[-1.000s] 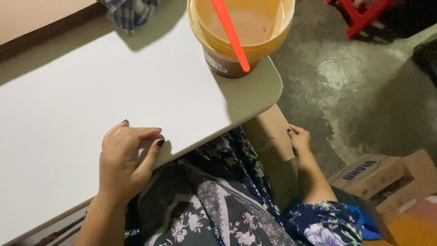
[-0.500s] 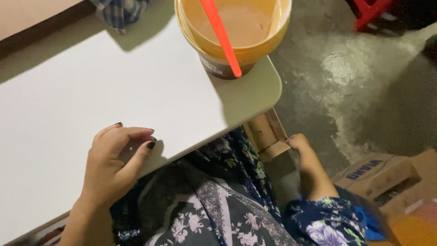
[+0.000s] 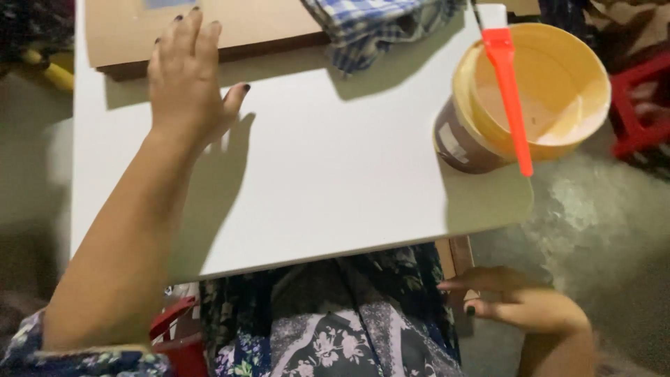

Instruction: Assembling cardboard boxes or folders by folding them along pre-scored lines and pressing the edges together.

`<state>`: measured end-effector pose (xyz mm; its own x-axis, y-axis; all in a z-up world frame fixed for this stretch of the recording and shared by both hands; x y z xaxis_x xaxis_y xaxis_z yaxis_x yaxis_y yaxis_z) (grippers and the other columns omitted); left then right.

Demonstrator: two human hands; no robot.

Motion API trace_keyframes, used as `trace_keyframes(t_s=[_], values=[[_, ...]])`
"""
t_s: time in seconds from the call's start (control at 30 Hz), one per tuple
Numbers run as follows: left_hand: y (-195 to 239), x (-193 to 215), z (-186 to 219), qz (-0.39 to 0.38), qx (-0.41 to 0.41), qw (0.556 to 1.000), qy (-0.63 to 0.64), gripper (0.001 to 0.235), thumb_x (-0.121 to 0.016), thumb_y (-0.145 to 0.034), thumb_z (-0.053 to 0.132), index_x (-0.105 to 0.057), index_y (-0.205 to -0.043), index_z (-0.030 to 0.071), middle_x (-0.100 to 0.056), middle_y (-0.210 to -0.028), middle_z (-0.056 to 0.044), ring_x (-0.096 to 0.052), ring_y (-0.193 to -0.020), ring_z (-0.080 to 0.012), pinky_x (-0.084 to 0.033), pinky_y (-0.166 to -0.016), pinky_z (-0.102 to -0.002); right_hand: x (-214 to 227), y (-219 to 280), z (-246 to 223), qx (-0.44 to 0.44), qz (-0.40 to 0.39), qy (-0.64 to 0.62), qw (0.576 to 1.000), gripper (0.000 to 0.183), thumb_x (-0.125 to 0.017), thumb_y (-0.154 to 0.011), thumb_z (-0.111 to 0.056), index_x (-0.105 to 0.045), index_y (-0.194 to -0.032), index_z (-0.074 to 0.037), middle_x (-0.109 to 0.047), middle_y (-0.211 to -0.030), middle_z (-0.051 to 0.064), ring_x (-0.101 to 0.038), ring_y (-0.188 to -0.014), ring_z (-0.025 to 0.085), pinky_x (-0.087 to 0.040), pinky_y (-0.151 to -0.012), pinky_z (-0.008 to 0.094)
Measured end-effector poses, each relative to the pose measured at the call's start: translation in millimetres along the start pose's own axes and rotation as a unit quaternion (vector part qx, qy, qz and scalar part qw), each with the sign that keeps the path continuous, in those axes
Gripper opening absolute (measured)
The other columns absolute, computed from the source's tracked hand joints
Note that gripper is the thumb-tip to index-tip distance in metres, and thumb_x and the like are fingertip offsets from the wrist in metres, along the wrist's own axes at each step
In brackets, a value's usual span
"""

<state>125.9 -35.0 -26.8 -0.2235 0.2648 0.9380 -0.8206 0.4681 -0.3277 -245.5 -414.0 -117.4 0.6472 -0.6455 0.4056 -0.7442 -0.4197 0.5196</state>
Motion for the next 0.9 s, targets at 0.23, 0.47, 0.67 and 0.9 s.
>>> trace_keyframes(t_s=[0.23, 0.47, 0.67, 0.9], values=[[-51.6, -48.9, -63.8, 0.067, -0.105, 0.987, -0.105, 0.061, -0.077, -0.089, 0.048, -0.064, -0.136, 0.011, -0.065, -0.143, -0.015, -0.058, -0.126, -0.0414, -0.030, -0.110, -0.065, 24.8, -38.9, -116.3, 0.174, 0.035, -0.014, 0.984, 0.039, -0.067, -0.095, -0.030, -0.072, -0.131, -0.018, -0.083, -0.106, 0.000, -0.079, -0.093, 0.013, -0.061, -0.079, 0.027], [-70.6, -18.3, -67.8, -0.064, -0.112, 0.990, -0.049, 0.031, -0.078, -0.094, 0.043, -0.061, -0.085, 0.019, -0.067, -0.093, 0.006, -0.060, -0.091, -0.0291, -0.048, -0.056, -0.046, 41.5, -90.7, -196.3, 0.218, 0.112, 0.077, 0.966, 0.032, -0.065, -0.093, -0.025, -0.072, -0.122, -0.014, -0.083, -0.105, -0.001, -0.080, -0.086, 0.010, -0.064, -0.069, 0.025], [-75.4, -11.9, -76.1, -0.080, -0.114, 0.990, -0.009, 0.027, -0.080, -0.090, 0.039, -0.063, -0.080, 0.022, -0.067, -0.090, 0.010, -0.062, -0.087, -0.0275, -0.044, -0.056, -0.046, 86.0, -164.2, -267.2, 0.083, 0.221, 0.128, 0.963, 0.040, -0.066, -0.092, -0.021, -0.067, -0.132, -0.013, -0.077, -0.119, 0.004, -0.073, -0.091, 0.015, -0.062, -0.078, 0.030], [-73.2, -58.2, -89.7, 0.216, -0.201, 0.930, -0.218, 0.036, -0.056, -0.045, -0.006, -0.044, -0.069, 0.018, -0.044, -0.059, 0.004, -0.044, -0.048, -0.0191, -0.033, -0.033, -0.031, 189.2, -264.4, -232.1, -0.161, 0.398, 0.173, 0.887, 0.040, -0.057, -0.104, -0.023, -0.052, -0.135, 0.003, -0.061, -0.130, 0.028, -0.059, -0.117, 0.047, -0.047, -0.099, 0.057]])
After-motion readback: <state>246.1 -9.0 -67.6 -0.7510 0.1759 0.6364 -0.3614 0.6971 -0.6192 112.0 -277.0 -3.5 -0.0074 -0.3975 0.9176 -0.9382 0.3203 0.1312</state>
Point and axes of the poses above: each hand's wrist, its own y-axis away from the middle knuckle, its own x-axis out of the back of the hand, z = x × y, the point moved 4 cm from there along -y, towards the middle knuckle
